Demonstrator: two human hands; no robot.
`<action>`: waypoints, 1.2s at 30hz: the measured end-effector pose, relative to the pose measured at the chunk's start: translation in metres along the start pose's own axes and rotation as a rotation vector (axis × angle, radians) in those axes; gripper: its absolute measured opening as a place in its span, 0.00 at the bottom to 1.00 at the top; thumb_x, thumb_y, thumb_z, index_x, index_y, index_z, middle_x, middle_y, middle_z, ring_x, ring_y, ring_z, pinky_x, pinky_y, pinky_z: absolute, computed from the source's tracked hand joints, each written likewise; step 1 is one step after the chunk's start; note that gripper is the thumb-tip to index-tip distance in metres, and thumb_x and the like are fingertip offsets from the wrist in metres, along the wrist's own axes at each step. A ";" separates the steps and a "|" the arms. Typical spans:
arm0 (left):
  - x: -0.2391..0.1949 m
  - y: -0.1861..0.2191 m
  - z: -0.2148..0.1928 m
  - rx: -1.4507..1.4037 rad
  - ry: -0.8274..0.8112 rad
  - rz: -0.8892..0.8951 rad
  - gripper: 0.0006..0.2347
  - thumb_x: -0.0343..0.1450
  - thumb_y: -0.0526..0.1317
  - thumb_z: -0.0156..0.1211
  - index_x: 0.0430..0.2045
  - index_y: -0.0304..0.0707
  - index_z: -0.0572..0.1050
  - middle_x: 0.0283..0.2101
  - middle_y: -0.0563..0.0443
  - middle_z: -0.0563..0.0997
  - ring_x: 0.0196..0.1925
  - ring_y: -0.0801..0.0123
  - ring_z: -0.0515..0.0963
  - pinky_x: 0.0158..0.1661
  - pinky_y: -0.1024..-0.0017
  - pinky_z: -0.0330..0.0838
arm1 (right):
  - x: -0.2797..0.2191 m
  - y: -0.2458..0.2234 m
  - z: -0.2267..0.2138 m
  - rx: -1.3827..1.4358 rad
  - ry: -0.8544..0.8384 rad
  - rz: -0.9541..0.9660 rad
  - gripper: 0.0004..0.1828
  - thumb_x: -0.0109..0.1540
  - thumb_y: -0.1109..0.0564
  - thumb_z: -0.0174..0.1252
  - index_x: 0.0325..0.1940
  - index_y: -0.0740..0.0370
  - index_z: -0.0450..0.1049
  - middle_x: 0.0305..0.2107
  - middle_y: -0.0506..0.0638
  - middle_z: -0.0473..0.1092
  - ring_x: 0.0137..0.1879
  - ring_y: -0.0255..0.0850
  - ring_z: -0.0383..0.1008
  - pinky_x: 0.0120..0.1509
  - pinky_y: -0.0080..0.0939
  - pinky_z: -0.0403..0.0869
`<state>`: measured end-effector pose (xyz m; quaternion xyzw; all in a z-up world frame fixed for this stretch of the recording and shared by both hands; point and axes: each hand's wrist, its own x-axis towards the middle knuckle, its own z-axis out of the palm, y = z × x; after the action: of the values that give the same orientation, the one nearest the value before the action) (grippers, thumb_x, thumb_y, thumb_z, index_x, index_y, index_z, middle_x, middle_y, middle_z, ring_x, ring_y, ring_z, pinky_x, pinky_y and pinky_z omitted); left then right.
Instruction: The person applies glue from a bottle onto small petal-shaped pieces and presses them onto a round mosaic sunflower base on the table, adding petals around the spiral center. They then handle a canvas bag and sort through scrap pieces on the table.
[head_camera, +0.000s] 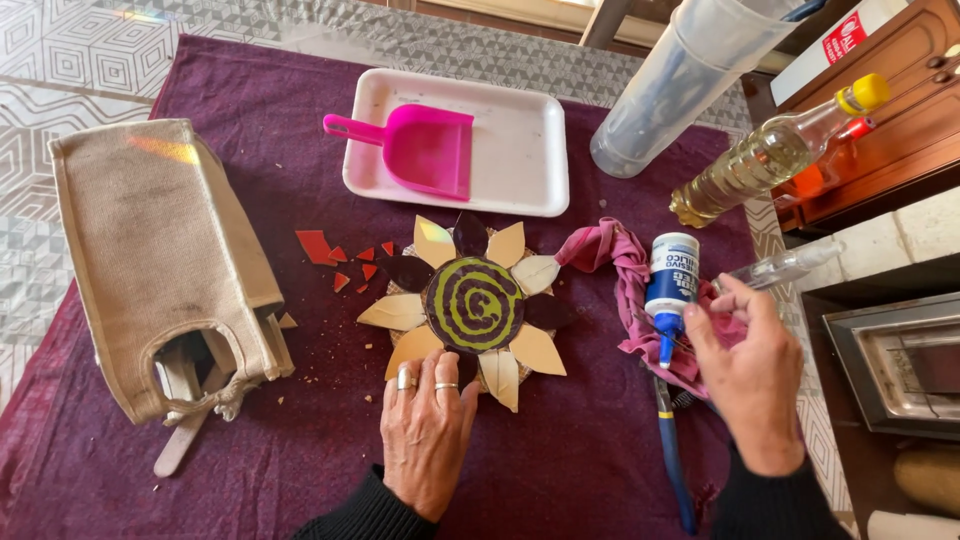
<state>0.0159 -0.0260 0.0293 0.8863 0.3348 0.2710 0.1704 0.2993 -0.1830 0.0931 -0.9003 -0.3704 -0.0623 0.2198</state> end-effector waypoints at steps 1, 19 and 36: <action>-0.001 0.001 0.000 0.009 -0.001 -0.003 0.20 0.65 0.40 0.69 0.46 0.28 0.70 0.46 0.40 0.77 0.48 0.49 0.75 0.48 0.59 0.70 | 0.006 0.010 -0.001 0.023 -0.029 0.079 0.29 0.64 0.46 0.63 0.62 0.68 0.71 0.44 0.57 0.77 0.51 0.49 0.79 0.56 0.53 0.77; -0.002 -0.010 0.015 0.094 -0.047 0.095 0.08 0.68 0.37 0.64 0.33 0.31 0.72 0.38 0.41 0.81 0.40 0.58 0.78 0.40 0.61 0.72 | 0.073 0.068 0.046 0.244 -0.299 0.401 0.56 0.52 0.32 0.69 0.66 0.80 0.62 0.50 0.73 0.73 0.52 0.55 0.79 0.51 0.51 0.79; -0.004 -0.027 0.010 0.369 -0.187 0.281 0.12 0.67 0.30 0.60 0.44 0.23 0.76 0.38 0.37 0.84 0.35 0.64 0.84 0.35 0.69 0.79 | 0.080 0.082 0.028 0.641 -0.456 0.581 0.28 0.57 0.47 0.67 0.52 0.72 0.76 0.35 0.59 0.78 0.35 0.42 0.79 0.39 0.40 0.76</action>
<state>0.0059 -0.0100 0.0066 0.9614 0.2348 0.1432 -0.0034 0.4125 -0.1711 0.0611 -0.8442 -0.1432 0.3176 0.4073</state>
